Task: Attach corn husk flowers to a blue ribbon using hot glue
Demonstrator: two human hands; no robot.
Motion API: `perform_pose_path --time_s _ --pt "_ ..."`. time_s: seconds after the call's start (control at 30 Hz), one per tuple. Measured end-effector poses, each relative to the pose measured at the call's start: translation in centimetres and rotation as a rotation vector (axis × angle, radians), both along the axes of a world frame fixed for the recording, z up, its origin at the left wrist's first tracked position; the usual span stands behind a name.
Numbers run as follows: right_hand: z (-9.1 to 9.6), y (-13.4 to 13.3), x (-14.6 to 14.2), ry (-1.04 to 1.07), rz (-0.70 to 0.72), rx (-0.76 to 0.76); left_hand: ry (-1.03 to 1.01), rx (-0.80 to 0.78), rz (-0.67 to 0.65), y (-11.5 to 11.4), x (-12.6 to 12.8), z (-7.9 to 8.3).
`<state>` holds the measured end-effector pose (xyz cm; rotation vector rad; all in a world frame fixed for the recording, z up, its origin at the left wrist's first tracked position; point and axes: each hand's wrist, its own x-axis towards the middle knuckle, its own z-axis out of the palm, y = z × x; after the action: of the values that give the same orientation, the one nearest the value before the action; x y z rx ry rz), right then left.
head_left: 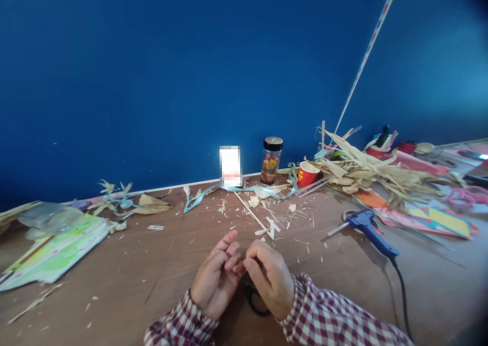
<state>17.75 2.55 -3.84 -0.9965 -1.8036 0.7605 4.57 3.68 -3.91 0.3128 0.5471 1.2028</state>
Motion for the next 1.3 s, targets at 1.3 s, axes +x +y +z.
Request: perform_pose_path --time_s 1.3 --pt "-0.1 0.2 -0.4 -0.03 -0.018 -0.067 0.296 0.182 0.062 -0.3 -0.3 1.5"
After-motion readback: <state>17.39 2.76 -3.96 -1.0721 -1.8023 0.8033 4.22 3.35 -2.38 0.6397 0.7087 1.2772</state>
